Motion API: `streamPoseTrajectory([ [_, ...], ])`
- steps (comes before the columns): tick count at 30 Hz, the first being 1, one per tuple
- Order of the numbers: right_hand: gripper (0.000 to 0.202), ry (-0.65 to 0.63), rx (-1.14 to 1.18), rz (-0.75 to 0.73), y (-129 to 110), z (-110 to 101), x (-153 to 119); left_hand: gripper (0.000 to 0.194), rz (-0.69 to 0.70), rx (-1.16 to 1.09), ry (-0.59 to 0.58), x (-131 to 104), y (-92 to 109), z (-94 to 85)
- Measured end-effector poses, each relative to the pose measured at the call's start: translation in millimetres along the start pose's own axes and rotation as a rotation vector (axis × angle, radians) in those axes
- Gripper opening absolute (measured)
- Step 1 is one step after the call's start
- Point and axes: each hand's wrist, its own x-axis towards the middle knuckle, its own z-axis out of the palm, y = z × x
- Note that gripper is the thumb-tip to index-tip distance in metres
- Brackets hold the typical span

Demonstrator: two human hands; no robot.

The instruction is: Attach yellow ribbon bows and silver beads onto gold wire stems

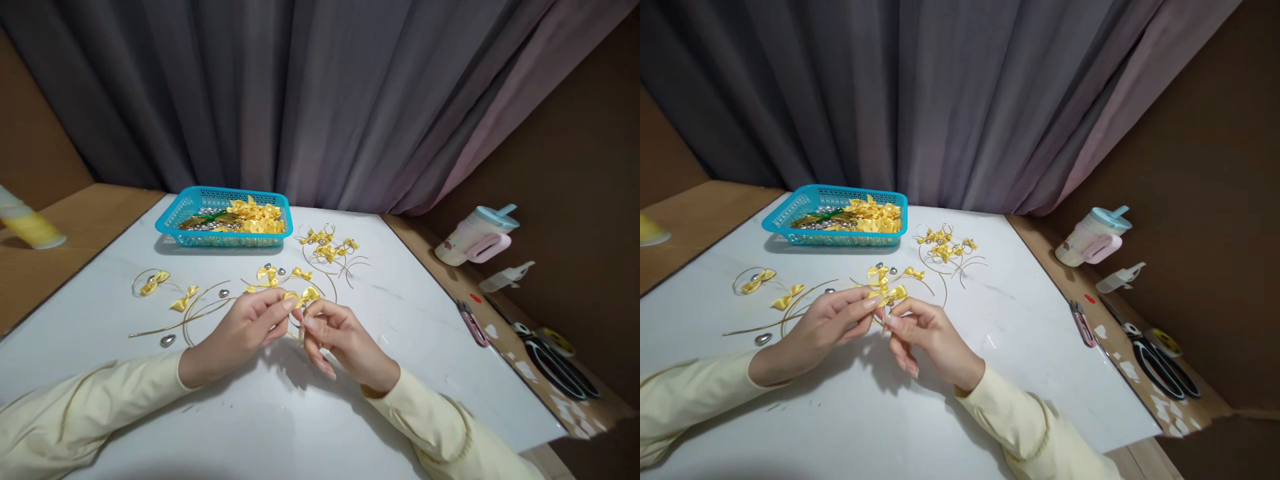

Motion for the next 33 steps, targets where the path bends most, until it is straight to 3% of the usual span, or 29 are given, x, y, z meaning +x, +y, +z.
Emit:
streamPoseTrajectory([
  [7,0.024,0.044,-0.15,0.013,-0.6,0.2,-2.5,0.03,0.019,0.004,-0.004,-1.0,3.2,-0.3],
  [15,0.021,0.098,-0.08,0.007,-4.0,1.1,-3.5,0.036,0.017,0.005,-0.02,0.6,3.9,0.7],
  [26,0.019,0.098,-0.081,-0.056,-7.0,-6.3,-4.7,0.027,0.021,0.001,-0.054,-0.5,5.0,-1.5],
  [33,0.022,0.178,-0.086,-0.096,-13.7,-6.9,-6.2,0.029,0.039,0.145,-0.11,-0.9,1.6,-3.6],
])
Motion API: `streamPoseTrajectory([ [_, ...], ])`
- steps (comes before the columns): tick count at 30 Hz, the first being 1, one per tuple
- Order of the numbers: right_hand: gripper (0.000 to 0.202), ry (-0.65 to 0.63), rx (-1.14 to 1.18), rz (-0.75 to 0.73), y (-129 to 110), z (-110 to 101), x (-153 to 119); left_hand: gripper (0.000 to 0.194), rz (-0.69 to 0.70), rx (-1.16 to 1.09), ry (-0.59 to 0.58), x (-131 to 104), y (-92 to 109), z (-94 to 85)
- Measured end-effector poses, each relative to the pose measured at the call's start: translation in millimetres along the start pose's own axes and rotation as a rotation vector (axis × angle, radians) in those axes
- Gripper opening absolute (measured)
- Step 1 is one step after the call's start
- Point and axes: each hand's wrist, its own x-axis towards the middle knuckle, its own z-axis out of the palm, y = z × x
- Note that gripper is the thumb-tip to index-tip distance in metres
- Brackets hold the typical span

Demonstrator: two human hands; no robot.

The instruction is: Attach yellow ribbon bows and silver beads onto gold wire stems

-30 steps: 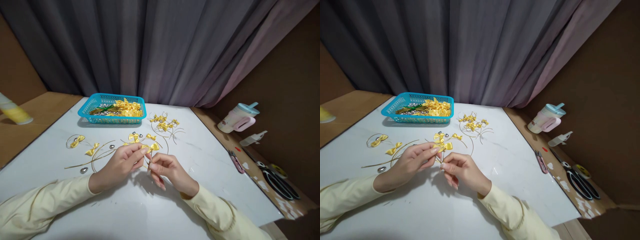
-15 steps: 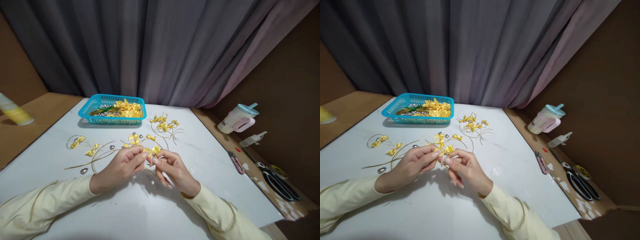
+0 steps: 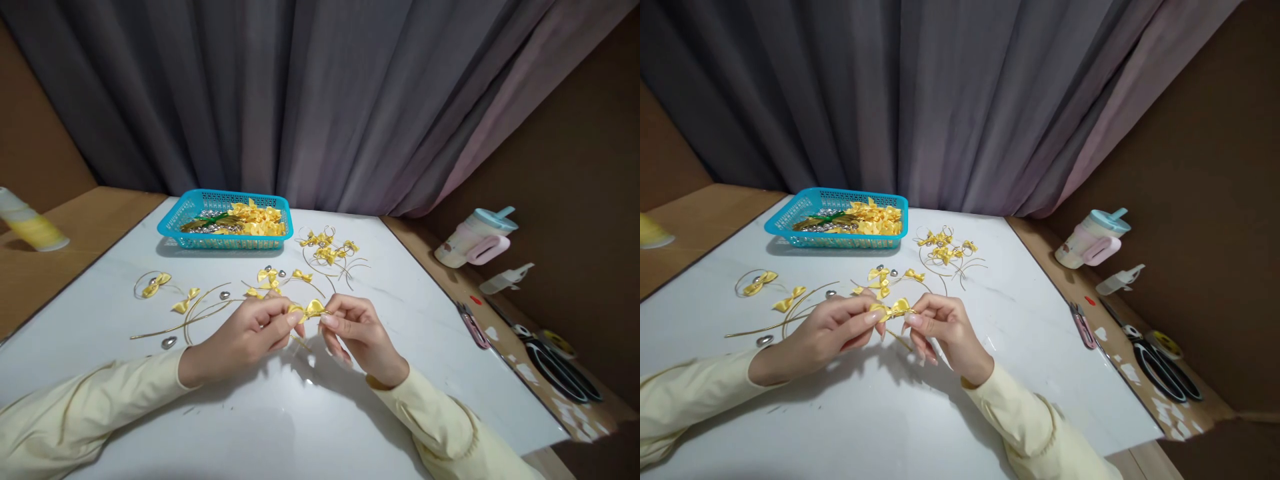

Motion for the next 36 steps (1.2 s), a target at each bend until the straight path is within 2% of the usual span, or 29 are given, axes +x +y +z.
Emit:
streamPoseTrajectory([
  [4,0.02,0.022,-0.07,-0.043,-1.8,-1.4,-2.0,0.029,0.064,0.08,-0.012,1.1,1.9,-1.2],
  [8,0.019,0.22,-0.253,-0.212,-10.6,-6.7,-0.9,0.029,0.064,0.087,-0.041,1.3,3.7,-1.4],
  [10,0.021,0.278,-0.345,-0.236,-17.3,-9.7,2.7,0.028,0.028,0.038,-0.096,0.8,4.1,-1.5],
  [12,0.027,0.204,-0.384,-0.145,-22.7,-11.0,8.1,0.028,-0.015,-0.011,-0.172,0.4,4.7,-1.8],
  [15,0.041,-0.043,-0.344,0.132,-26.3,-7.1,17.2,0.029,-0.029,-0.016,-0.292,0.6,6.0,-2.3],
  [17,0.048,-0.153,-0.308,0.306,-27.5,-1.3,22.4,0.03,0.0,0.024,-0.347,1.2,6.3,-2.2],
  [21,0.053,-0.177,-0.341,0.486,-32.0,8.4,30.0,0.03,0.101,0.131,-0.374,2.3,6.2,-1.4],
  [24,0.047,-0.176,-0.371,0.514,-35.5,7.8,34.1,0.029,0.097,0.179,-0.358,1.9,7.9,-2.4],
  [28,0.038,-0.194,-0.341,0.532,-34.1,1.1,34.4,0.03,-0.121,-0.04,-0.422,2.8,9.7,-6.8],
  [30,0.038,-0.284,-0.235,0.517,-27.9,-2.2,31.6,0.031,-0.211,-0.196,-0.483,4.2,8.2,-9.0],
  [33,0.048,-0.453,-0.03,0.482,-12.6,-6.5,26.8,0.03,-0.239,-0.34,-0.533,5.9,3.9,-10.4],
  [36,0.053,-0.528,0.04,0.424,-1.4,-10.9,25.6,0.029,-0.267,-0.4,-0.558,6.2,0.7,-10.0],
])
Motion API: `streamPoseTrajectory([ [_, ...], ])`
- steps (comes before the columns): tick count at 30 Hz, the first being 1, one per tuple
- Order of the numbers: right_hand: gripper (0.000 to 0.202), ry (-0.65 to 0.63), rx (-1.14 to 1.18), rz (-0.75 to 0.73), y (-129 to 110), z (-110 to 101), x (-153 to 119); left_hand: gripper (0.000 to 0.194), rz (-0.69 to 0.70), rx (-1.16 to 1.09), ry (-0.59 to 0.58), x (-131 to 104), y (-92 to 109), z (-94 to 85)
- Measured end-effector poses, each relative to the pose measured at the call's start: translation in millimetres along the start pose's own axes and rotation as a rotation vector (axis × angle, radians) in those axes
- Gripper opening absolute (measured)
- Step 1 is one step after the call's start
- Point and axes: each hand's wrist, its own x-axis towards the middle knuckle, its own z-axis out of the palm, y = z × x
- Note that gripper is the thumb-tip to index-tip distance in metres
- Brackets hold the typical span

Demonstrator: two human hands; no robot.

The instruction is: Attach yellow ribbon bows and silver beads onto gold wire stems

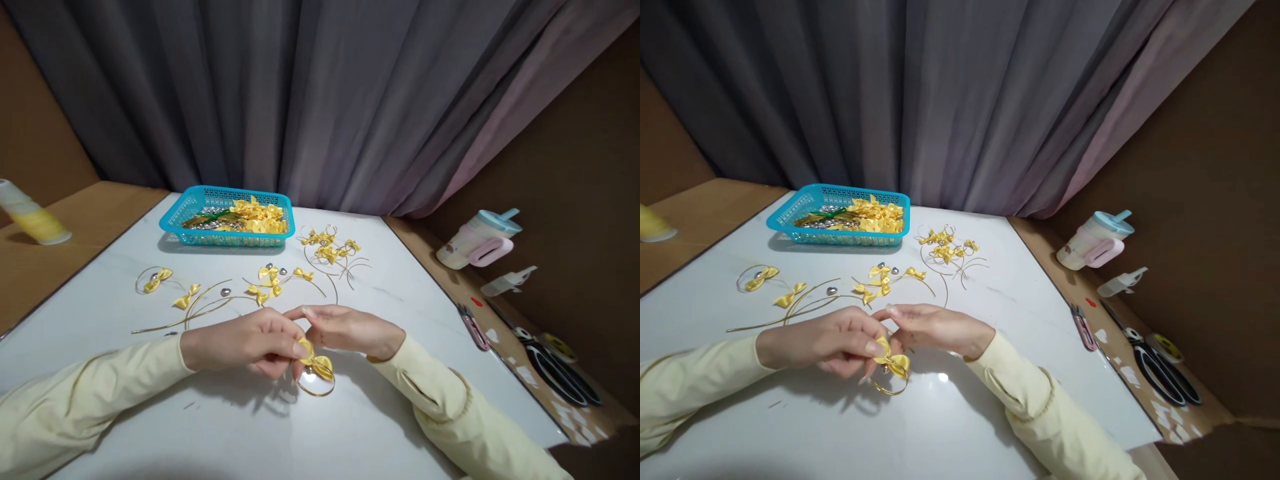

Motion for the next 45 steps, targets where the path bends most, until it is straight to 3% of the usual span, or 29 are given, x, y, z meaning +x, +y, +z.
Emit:
streamPoseTrajectory([
  [6,0.044,-0.056,-0.143,0.004,-17.3,-6.2,-10.1,0.028,-0.06,-0.029,-0.013,0.6,-0.9,1.5],
  [11,0.04,0.082,-0.212,-0.098,-32.9,0.1,-19.6,0.029,-0.125,0.022,0.023,2.6,-0.9,3.5],
  [25,0.019,0.185,-0.378,-0.155,-38.7,6.1,-24.3,0.028,-0.177,0.216,0.072,3.2,2.7,7.4],
  [29,0.023,0.271,-0.555,-0.067,-33.0,8.3,-27.3,0.03,-0.135,0.262,0.07,2.5,3.0,8.7],
  [33,0.031,0.253,-0.654,0.075,-26.5,18.2,-35.0,0.031,-0.08,0.24,0.035,0.5,4.6,7.7],
  [37,0.033,0.241,-0.681,0.116,-26.4,28.2,-41.5,0.031,-0.045,0.22,0.011,-2.8,5.7,4.3],
  [45,0.03,0.318,-0.874,-0.085,-36.4,30.1,-49.8,0.03,-0.082,0.321,0.036,-2.7,6.0,5.9],
])
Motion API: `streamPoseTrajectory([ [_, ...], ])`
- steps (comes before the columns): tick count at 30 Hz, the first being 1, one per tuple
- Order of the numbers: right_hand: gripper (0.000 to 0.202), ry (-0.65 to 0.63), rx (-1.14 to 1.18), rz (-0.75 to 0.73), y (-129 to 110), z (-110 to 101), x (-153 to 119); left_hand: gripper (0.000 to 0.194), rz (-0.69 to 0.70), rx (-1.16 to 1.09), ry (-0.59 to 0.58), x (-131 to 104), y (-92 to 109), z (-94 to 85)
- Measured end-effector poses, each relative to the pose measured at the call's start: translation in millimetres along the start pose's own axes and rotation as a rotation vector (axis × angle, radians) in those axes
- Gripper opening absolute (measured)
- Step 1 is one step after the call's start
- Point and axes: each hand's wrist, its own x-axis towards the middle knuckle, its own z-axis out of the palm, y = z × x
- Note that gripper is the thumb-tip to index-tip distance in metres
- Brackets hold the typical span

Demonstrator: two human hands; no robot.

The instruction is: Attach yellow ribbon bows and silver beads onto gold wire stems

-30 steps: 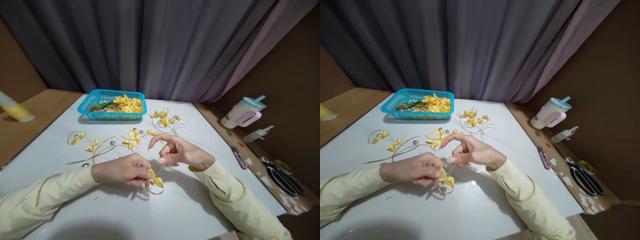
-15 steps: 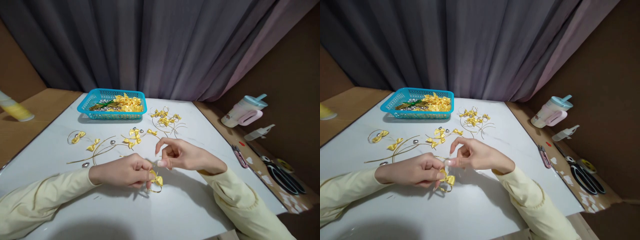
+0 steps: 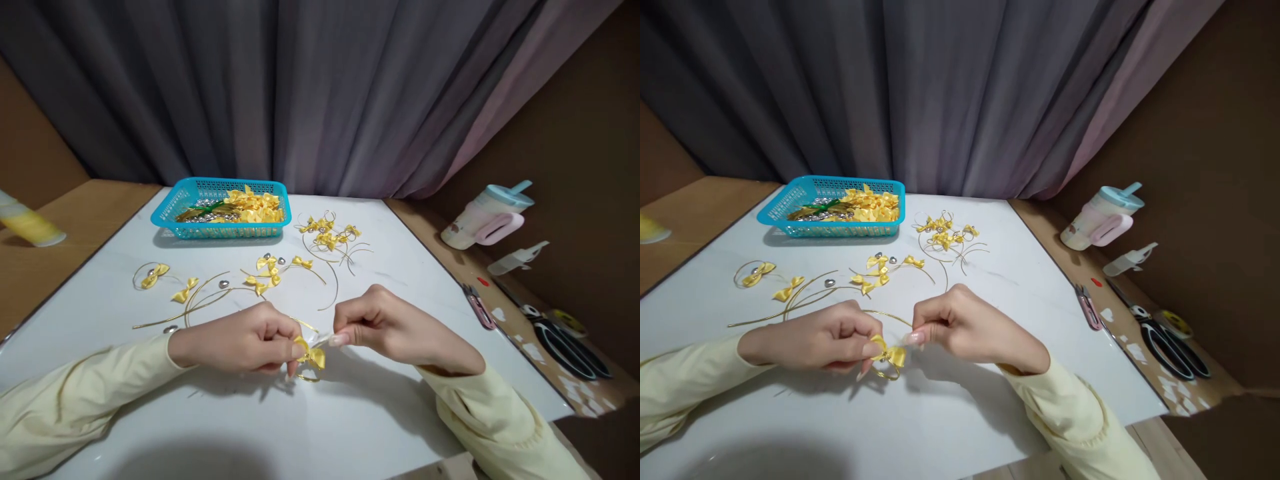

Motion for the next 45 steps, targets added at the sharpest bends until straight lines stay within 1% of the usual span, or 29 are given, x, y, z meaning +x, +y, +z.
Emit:
streamPoseTrajectory([
  [3,0.034,0.055,-0.031,-0.04,-0.9,4.1,-0.9,0.029,-0.025,0.005,0.012,1.9,2.0,1.8],
  [9,0.039,0.165,-0.037,-0.075,-1.5,9.8,0.2,0.026,-0.042,-0.032,0.025,3.1,2.7,1.0],
  [17,0.04,0.209,-0.06,-0.049,0.5,10.3,0.4,0.027,-0.044,-0.008,0.035,4.1,0.8,-0.9],
  [19,0.038,0.253,-0.062,-0.038,3.1,10.3,2.0,0.027,-0.05,-0.022,0.075,4.3,0.1,-0.2],
  [22,0.029,0.391,-0.105,0.005,7.7,9.1,4.0,0.029,-0.048,-0.036,0.157,4.5,-0.6,2.4],
  [23,0.028,0.398,-0.108,0.033,8.7,8.8,4.3,0.03,-0.04,-0.038,0.169,4.4,-0.5,3.7],
  [24,0.03,0.364,-0.096,0.069,9.4,8.7,4.3,0.031,-0.029,-0.036,0.172,4.3,-0.2,5.0],
  [25,0.034,0.288,-0.069,0.109,9.7,9.1,4.2,0.033,-0.016,-0.031,0.17,4.1,0.3,6.3],
  [27,0.038,0.092,0.015,0.17,9.2,11.7,3.9,0.034,0.005,-0.01,0.167,3.5,2.0,8.6],
  [29,0.039,-0.038,0.127,0.207,8.3,15.9,4.1,0.035,0.015,0.016,0.157,2.8,3.8,9.8],
  [33,0.041,-0.123,0.293,0.218,9.6,21.3,6.3,0.032,0.034,0.077,0.129,2.1,5.1,9.1],
  [37,0.04,-0.223,0.376,0.195,13.2,17.9,6.8,0.03,0.09,0.186,0.124,1.4,3.1,7.8],
  [41,0.037,-0.274,0.435,0.25,14.0,12.7,6.5,0.03,0.165,0.312,0.14,1.4,0.3,9.4],
  [45,0.029,-0.327,0.639,0.309,15.6,10.0,7.9,0.027,0.228,0.416,0.185,2.6,-1.6,11.4],
])
